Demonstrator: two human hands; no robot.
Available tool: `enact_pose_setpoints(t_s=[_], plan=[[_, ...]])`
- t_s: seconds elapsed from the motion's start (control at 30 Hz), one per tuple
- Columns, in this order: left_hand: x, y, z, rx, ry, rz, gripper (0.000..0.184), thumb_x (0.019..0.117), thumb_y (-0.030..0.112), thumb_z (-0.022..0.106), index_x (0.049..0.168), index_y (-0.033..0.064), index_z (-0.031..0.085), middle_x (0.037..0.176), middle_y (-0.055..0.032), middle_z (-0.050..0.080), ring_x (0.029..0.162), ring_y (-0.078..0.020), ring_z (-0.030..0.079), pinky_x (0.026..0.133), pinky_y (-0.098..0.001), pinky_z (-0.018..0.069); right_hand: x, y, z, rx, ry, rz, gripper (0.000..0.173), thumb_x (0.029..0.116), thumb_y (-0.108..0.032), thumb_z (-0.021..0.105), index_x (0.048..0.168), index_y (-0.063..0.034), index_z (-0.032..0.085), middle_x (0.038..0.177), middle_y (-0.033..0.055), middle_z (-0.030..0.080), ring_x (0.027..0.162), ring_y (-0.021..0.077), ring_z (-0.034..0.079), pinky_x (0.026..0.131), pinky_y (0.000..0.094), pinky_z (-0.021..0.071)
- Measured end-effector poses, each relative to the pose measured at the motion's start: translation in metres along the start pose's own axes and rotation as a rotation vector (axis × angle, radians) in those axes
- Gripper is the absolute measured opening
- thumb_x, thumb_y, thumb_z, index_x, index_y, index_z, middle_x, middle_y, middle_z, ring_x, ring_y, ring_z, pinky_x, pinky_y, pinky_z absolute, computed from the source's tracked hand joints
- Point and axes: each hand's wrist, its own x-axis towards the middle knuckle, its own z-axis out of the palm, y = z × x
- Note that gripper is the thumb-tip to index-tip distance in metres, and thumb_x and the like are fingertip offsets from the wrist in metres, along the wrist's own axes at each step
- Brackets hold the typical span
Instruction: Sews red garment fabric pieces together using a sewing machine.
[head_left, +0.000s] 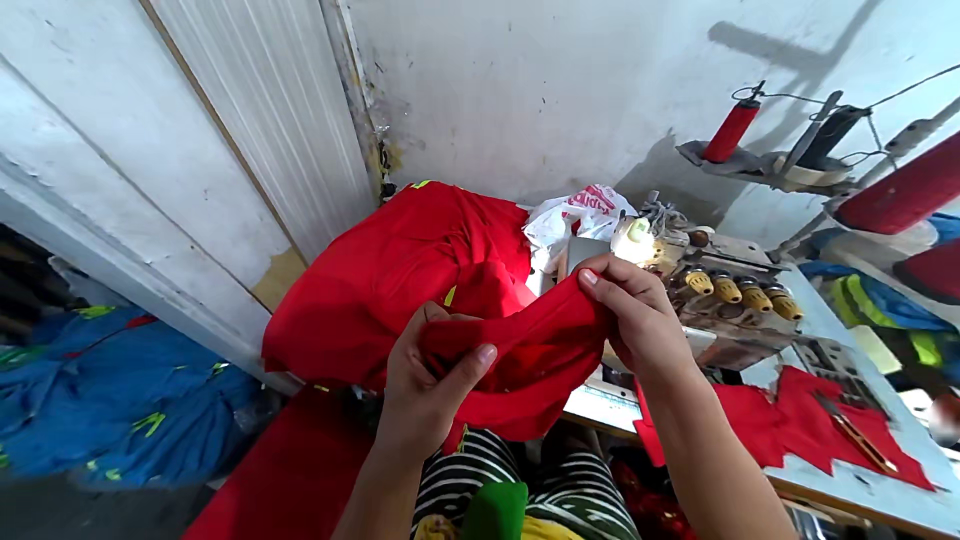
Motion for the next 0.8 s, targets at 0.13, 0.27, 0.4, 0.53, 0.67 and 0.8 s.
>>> enact_pose_setpoints(t_s=[0.13, 0.27, 0.4, 0.53, 0.67, 0.8], plan=[[-0.001, 0.000, -0.002, -0.059, -0.016, -0.037, 0.021, 0.0854, 0.008, 0.075, 0.100, 0.0205, 0.066, 0.094, 0.0105, 0.074, 0.089, 0.0005, 0.070, 0.081, -0.0189, 0.0596, -0.001, 0.001, 0.001, 0.008, 0.000, 0.008, 0.026, 0.0985, -0.009, 0.051, 0.089, -0.0206, 0.072, 0.080, -0.0121, 0.068, 0.073, -0.0038, 0.063, 0.069, 0.0154, 0.0543], [-0.002, -0.002, -0.001, -0.089, -0.028, -0.050, 0.019, 0.0855, 0.011, 0.076, 0.099, 0.0206, 0.066, 0.093, 0.0097, 0.074, 0.088, 0.0002, 0.070, 0.081, -0.0192, 0.0597, -0.004, 0.004, 0.000, 0.011, 0.004, 0.017, 0.026, 0.0984, -0.008, 0.051, 0.088, -0.0204, 0.071, 0.078, -0.0120, 0.067, 0.072, -0.0040, 0.063, 0.068, 0.0150, 0.0542], [-0.001, -0.004, -0.003, -0.060, -0.031, -0.036, 0.020, 0.0839, 0.010, 0.076, 0.098, 0.0212, 0.066, 0.094, 0.0095, 0.074, 0.089, 0.0005, 0.070, 0.080, -0.0188, 0.0595, -0.007, 0.006, -0.001, 0.008, -0.007, 0.007, 0.025, 0.0991, -0.009, 0.051, 0.089, -0.0203, 0.071, 0.078, -0.0119, 0.067, 0.071, -0.0039, 0.063, 0.067, 0.0148, 0.0543], [0.003, 0.001, -0.006, -0.038, -0.024, -0.002, 0.023, 0.0798, 0.012, 0.078, 0.096, 0.0246, 0.067, 0.094, 0.0106, 0.074, 0.088, 0.0010, 0.070, 0.079, -0.0179, 0.0593, -0.004, -0.002, 0.004, -0.008, -0.045, -0.048, 0.023, 0.1008, -0.011, 0.051, 0.093, -0.0203, 0.070, 0.078, -0.0123, 0.066, 0.071, -0.0044, 0.063, 0.066, 0.0144, 0.0543], [0.010, 0.010, -0.007, 0.403, 0.025, 0.152, 0.028, 0.0774, 0.020, 0.084, 0.083, 0.0223, 0.056, 0.092, 0.0128, 0.075, 0.084, 0.0062, 0.069, 0.072, -0.0125, 0.0573, 0.000, -0.012, 0.017, -0.035, -0.113, -0.178, 0.012, 0.0985, -0.011, 0.059, 0.096, -0.0170, 0.069, 0.082, -0.0120, 0.067, 0.072, -0.0045, 0.063, 0.066, 0.0145, 0.0544], [0.015, 0.023, -0.081, 0.909, 0.269, 0.599, 0.015, 0.0941, 0.018, 0.071, 0.088, 0.0063, 0.064, 0.092, -0.0020, 0.073, 0.090, -0.0053, 0.070, 0.081, -0.0234, 0.0570, -0.011, -0.033, 0.071, -0.168, -0.260, -0.349, 0.031, 0.0815, 0.000, 0.071, 0.110, -0.0025, 0.060, 0.085, -0.0011, 0.065, 0.074, 0.0011, 0.063, 0.067, 0.0183, 0.0558]])
